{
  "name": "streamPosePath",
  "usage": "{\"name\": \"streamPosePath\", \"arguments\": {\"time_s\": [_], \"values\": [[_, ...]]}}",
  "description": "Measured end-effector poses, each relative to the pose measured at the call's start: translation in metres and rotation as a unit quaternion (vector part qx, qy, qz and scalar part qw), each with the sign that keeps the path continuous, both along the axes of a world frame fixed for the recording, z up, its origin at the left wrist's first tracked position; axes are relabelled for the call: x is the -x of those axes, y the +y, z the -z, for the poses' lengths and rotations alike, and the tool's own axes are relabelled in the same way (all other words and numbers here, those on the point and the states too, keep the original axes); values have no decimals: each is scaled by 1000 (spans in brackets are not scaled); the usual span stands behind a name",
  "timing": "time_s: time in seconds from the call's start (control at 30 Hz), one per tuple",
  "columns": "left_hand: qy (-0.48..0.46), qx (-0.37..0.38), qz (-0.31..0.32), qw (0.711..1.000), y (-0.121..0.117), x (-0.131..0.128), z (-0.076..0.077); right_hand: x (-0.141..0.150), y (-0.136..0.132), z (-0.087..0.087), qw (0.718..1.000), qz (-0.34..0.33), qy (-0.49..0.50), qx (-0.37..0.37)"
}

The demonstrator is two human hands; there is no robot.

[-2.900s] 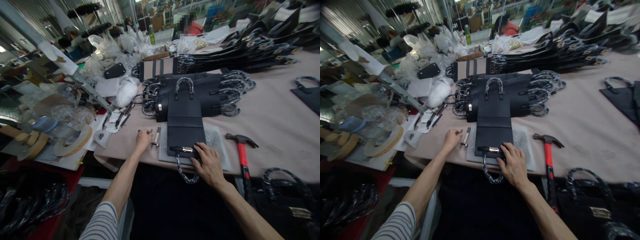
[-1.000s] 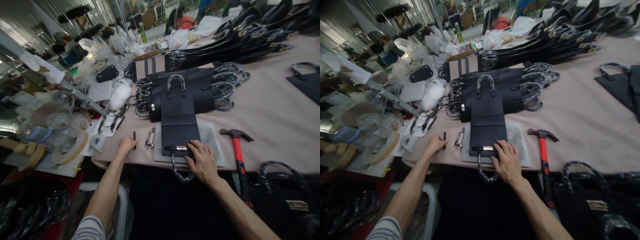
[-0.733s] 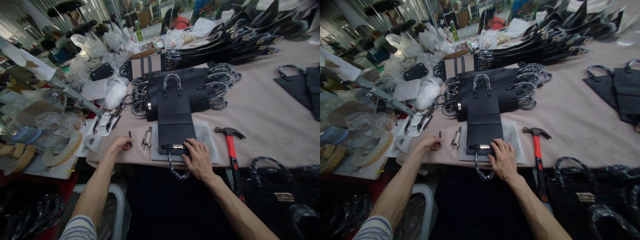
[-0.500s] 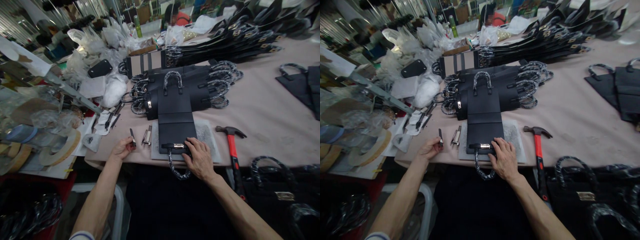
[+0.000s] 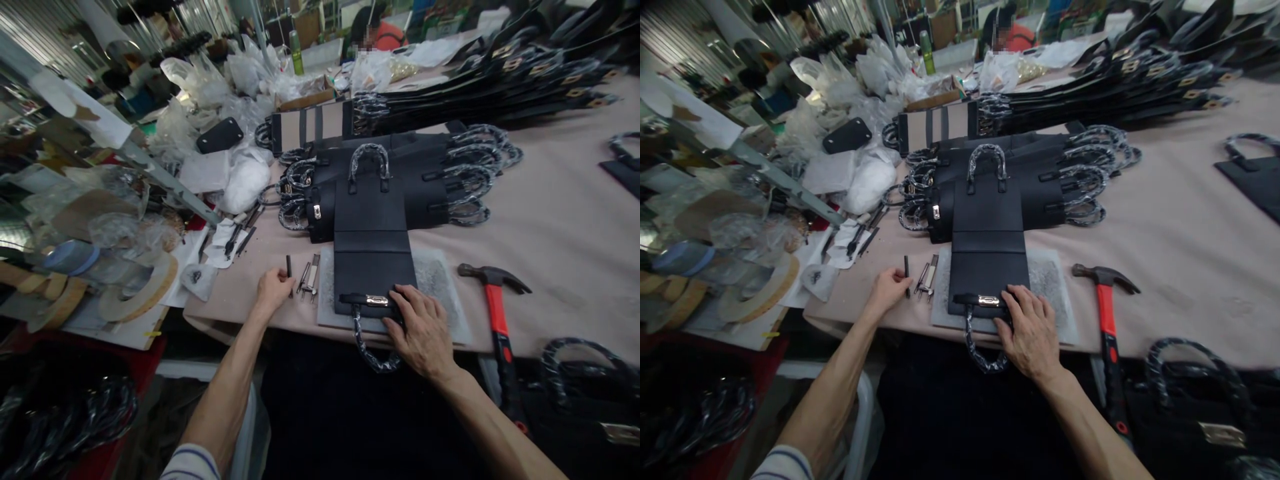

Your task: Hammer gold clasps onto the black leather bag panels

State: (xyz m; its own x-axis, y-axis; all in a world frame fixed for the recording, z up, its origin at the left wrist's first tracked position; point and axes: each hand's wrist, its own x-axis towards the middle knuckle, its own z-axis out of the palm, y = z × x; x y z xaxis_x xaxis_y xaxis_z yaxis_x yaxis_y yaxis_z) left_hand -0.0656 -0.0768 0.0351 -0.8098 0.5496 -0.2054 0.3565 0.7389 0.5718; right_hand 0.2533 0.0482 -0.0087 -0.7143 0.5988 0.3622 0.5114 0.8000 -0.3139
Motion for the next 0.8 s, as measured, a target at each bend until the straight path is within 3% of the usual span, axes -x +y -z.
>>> {"name": "streamPosePath", "arguments": {"time_s": [0.1, 0.3, 0.53, 0.63, 0.7, 0.8], "values": [[106, 57, 48, 992, 10, -10, -6, 0, 0, 0, 1000, -1, 0, 4], [55, 157, 155, 974, 40, -26, -4, 0, 0, -1, 1000, -2, -11, 11], [40, 221, 175, 959, 60, -19, -12, -5, 3, -7, 999, -16, -29, 22], [-59, 160, 146, 975, 52, -9, -6, -8, 5, -10, 998, -26, -39, 28], [-165, 49, 110, 979, 40, -2, 2, -9, 5, -11, 998, -26, -44, 29], [-262, -123, 77, 954, 21, -3, 11, -8, 5, -9, 999, -18, -39, 29]]}}
